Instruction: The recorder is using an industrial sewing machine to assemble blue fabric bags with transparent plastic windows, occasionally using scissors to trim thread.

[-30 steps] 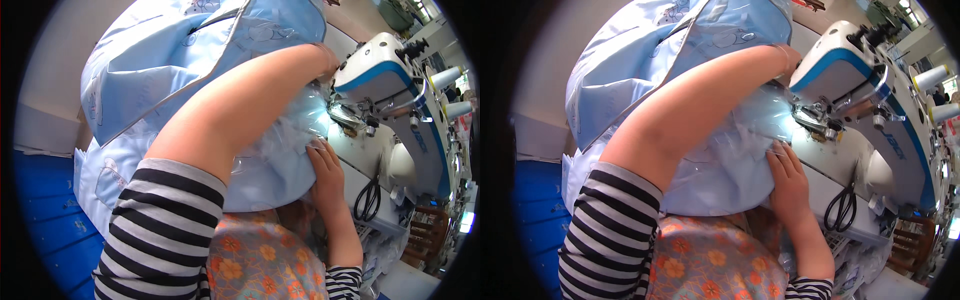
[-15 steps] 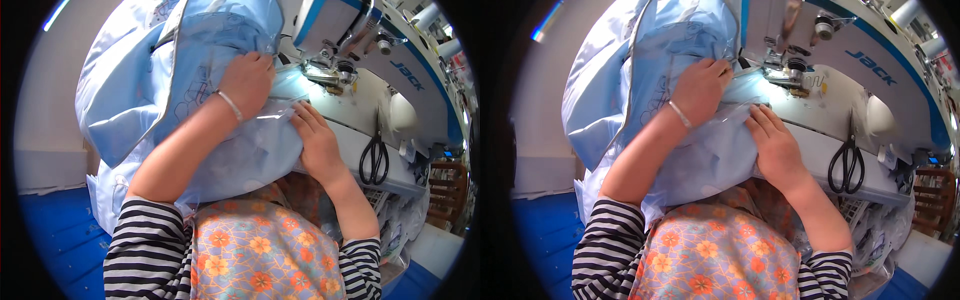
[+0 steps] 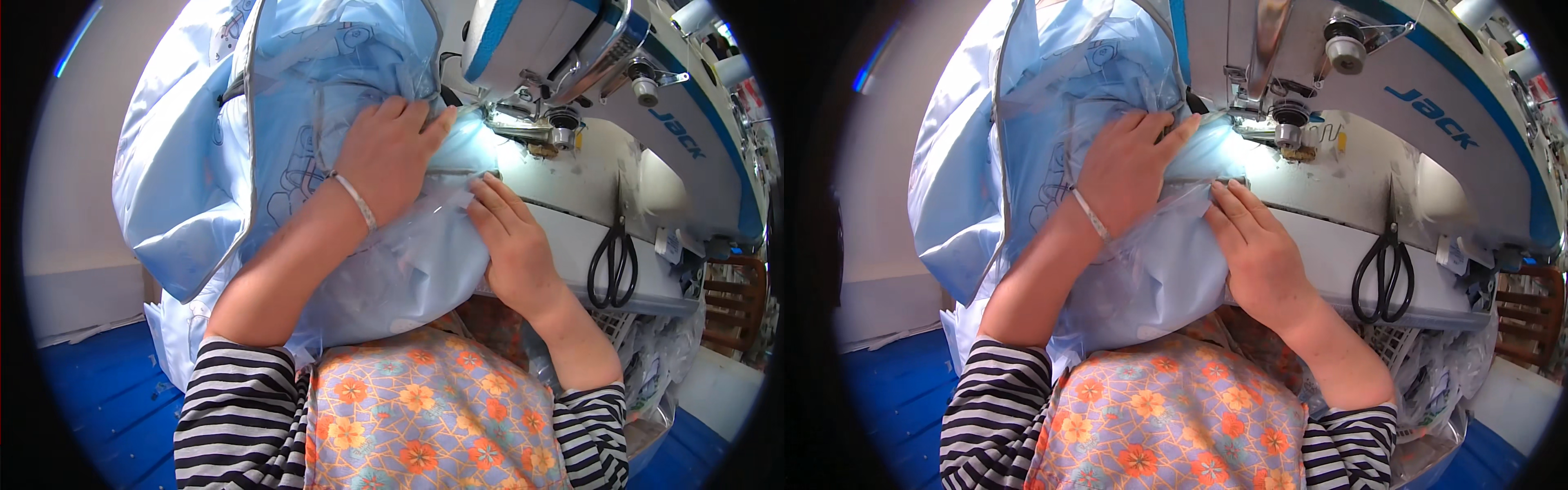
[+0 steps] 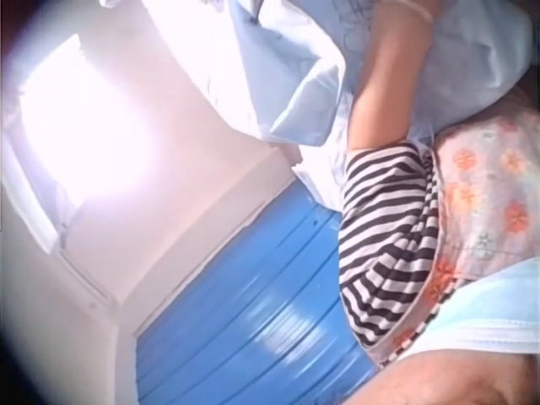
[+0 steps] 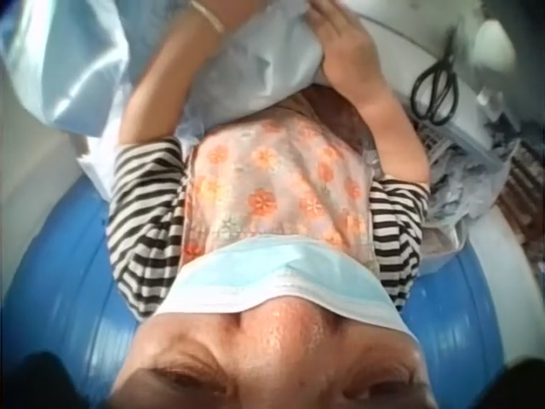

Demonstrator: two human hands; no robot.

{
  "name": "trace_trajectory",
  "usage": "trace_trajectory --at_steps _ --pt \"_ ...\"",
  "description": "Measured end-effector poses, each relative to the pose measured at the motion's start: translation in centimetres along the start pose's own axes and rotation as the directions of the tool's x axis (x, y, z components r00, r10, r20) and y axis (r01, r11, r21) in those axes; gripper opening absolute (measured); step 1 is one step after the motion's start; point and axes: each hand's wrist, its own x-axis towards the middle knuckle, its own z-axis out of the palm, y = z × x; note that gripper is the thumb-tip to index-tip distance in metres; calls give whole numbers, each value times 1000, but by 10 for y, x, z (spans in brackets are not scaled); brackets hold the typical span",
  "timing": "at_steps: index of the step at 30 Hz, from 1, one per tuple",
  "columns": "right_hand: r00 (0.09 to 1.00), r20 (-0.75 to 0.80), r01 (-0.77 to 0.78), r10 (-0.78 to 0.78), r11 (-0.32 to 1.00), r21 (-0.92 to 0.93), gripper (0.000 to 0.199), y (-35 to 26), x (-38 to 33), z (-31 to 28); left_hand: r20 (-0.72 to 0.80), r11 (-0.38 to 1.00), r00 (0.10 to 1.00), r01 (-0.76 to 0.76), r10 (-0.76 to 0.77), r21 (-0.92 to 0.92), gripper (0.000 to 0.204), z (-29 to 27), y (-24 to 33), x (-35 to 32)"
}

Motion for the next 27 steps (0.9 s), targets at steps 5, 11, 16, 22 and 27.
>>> trace_trajectory --at_steps 5,11,16,22,27 --pt "999 -27 18 -17 1000 10 35 0 1 0 112 999 994 7 -11 36 45 0 -2 9" --pt "999 -44 31 -31 999 -8 36 1 -3 2 115 999 993 8 -11 34 45 -2 0 12" --pt "998 -35 53 -50 996 74 38 8 -5 3 57 1000 998 -12 12 -10 41 -8 -3 -6" --pt "987 144 -136 78 879 456 40 -12 -28 -26 -104 910 990 41 -92 -413 32 -92 24 -95" --pt "923 271 -317 272 142 938 42 -50 -24 -6 -226 863 921 182 -318 -472 31 -93 70 -213"
